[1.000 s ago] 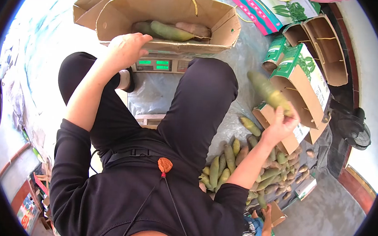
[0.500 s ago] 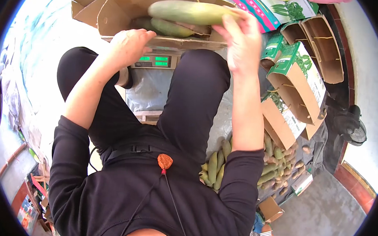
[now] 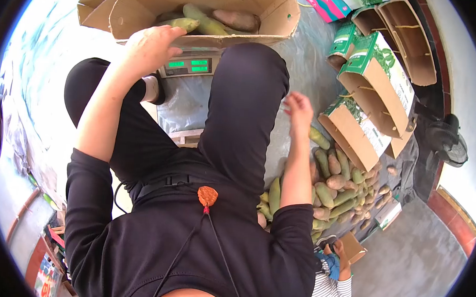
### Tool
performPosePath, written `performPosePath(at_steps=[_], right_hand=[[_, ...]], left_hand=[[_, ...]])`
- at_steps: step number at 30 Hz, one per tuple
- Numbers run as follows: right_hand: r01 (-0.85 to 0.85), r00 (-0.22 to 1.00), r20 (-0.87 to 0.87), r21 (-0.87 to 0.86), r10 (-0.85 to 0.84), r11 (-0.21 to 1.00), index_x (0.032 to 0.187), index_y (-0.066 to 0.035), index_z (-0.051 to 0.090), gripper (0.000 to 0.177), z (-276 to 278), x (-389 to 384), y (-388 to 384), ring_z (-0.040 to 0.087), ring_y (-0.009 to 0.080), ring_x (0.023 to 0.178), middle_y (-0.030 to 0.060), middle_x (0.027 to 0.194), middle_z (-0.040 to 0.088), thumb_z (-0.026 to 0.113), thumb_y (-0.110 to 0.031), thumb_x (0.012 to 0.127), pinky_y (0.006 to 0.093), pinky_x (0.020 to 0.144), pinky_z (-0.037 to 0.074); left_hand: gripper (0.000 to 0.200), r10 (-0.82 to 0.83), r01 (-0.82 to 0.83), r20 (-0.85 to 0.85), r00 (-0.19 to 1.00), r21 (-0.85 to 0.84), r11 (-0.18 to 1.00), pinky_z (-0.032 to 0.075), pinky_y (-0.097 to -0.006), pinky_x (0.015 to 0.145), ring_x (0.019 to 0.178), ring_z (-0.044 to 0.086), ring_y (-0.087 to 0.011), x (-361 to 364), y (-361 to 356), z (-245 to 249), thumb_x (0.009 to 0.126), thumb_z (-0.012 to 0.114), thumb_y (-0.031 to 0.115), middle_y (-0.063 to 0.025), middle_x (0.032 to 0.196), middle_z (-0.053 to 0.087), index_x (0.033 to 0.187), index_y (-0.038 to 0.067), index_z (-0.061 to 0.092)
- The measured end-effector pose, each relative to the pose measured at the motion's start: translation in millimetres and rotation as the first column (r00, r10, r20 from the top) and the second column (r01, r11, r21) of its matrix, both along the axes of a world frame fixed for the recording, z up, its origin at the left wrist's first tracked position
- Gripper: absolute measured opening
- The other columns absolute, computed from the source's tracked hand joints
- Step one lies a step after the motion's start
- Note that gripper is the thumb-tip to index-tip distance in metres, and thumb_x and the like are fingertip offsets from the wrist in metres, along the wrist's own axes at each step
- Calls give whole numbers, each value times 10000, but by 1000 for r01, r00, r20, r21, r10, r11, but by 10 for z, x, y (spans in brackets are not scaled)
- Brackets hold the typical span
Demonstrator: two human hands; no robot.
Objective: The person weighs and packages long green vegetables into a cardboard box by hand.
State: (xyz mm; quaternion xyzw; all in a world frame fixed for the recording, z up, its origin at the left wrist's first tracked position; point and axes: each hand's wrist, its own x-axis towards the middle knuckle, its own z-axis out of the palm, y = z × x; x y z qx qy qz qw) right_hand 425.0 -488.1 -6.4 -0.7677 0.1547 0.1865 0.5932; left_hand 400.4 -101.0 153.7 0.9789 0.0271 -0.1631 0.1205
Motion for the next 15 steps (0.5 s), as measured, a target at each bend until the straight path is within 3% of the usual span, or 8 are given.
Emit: performPosePath(at_steps=[3, 6, 9, 10, 12, 14, 15], right_hand=[[10, 978, -206, -46, -19, 999, 1013, -52, 634, 173, -359, -620, -159, 603, 100, 782, 9, 891, 656, 622, -150, 871, 264, 646, 476], [-26, 976, -217, 12, 28, 1000, 939, -37, 649, 133, -950, -1277, -490, 601, 122, 749, 1, 813, 649, 620, -144, 864, 305, 629, 479], [-206, 970, -167, -193, 174, 959, 881, -13, 646, 160, -1640, -1766, -609, 626, 183, 731, 38, 783, 666, 620, -169, 856, 366, 646, 486], [-384, 922, -206, -369, 328, 847, 891, -11, 649, 180, -2166, -1927, -787, 641, 212, 752, 66, 801, 677, 629, -184, 842, 378, 677, 492], [-491, 871, -269, -468, 411, 735, 904, -11, 656, 202, -2363, -2077, -929, 661, 250, 787, 115, 835, 691, 633, -194, 820, 382, 718, 503], [-423, 904, -257, -420, 341, 803, 906, -14, 659, 201, -2130, -2084, -791, 666, 259, 801, 135, 850, 694, 628, -189, 813, 375, 727, 507], [-263, 924, -344, -252, 168, 931, 907, -19, 662, 192, -1922, -2017, -704, 667, 254, 802, 128, 847, 694, 629, -177, 803, 368, 731, 512]], left_hand=[[373, -1, 1, 51, 999, 7, 1000, 475, -414, 885, 1029, 600, -321, -8, 3, -44, 822, 652, 196, -146, 1080, 643, 1168, 66, 603], [368, 7, -7, 60, 998, 2, 1000, 473, -413, 890, 1035, 598, -322, 13, -12, -43, 828, 640, 198, -148, 1094, 639, 1173, 77, 605], [373, -15, 17, 106, 994, -12, 1000, 470, -411, 885, 1026, 597, -334, 13, 10, -49, 828, 638, 201, -156, 1086, 638, 1180, 85, 603], [373, 15, -14, 73, 997, -13, 1000, 467, -410, 880, 1021, 596, -340, 29, 1, -17, 825, 639, 196, -159, 1083, 639, 1177, 78, 602], [370, 19, -17, 66, 998, -28, 999, 463, -407, 868, 1011, 596, -350, 49, -29, -55, 820, 639, 184, -164, 1077, 639, 1169, 67, 601], [370, -5, 10, 98, 995, -56, 998, 464, -403, 860, 1005, 600, -348, 49, 14, -109, 816, 634, 161, -158, 1080, 641, 1169, 61, 597], [368, -29, 33, 133, 991, -22, 999, 475, -420, 841, 988, 605, -338, 45, 50, -169, 823, 644, 199, -148, 1046, 648, 1173, 93, 602]])
